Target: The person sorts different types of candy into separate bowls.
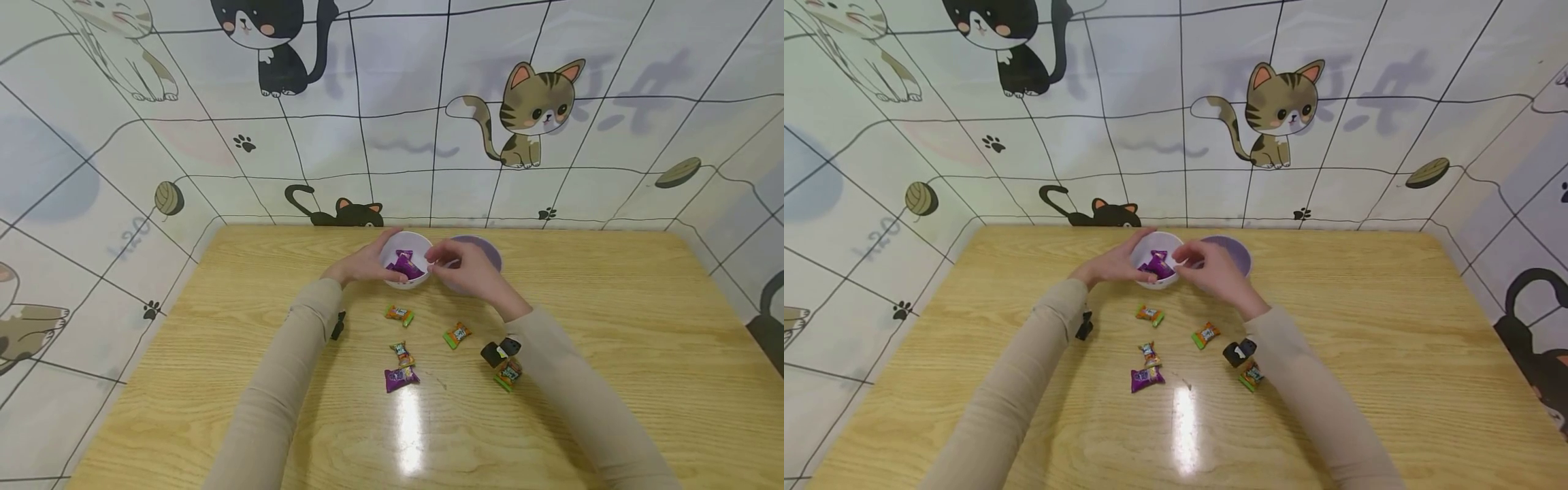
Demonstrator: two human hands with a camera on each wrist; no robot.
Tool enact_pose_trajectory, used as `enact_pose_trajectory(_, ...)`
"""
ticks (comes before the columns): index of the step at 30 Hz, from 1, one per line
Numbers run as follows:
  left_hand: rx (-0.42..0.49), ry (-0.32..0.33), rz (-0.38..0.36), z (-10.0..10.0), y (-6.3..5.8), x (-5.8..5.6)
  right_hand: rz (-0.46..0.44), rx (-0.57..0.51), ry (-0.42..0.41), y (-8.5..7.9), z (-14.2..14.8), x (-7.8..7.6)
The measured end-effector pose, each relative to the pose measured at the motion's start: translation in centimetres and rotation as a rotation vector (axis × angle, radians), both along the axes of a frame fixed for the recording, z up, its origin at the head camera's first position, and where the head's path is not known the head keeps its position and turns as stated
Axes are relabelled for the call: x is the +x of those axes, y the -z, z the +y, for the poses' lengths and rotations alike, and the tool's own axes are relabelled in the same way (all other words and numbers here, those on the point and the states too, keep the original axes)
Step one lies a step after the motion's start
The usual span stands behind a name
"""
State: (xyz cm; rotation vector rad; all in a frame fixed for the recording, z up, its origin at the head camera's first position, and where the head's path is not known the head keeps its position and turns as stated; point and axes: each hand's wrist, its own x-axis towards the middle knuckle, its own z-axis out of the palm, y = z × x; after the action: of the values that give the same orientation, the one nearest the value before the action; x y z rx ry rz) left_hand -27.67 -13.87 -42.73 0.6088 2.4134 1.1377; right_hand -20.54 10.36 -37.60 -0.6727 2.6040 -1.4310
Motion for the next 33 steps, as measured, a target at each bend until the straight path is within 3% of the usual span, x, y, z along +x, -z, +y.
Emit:
enact_pose_trajectory(11,0.016,0.0,0.0,-0.1,-0.1,0.1,-0.001,-0.088,-0.075,1.0,0.3,1.4)
enact_pose_trajectory(25,0.019,0.001,-0.012,-0.1,-0.4,0.3,-0.035,-0.098,-0.113,1.9,0.0,3.5)
enact_pose_trajectory(33,0.013,-0.002,0.008,0.0,-0.2,0.2,-0.046,-0.093,-0.153,3.3,-0.2,4.5)
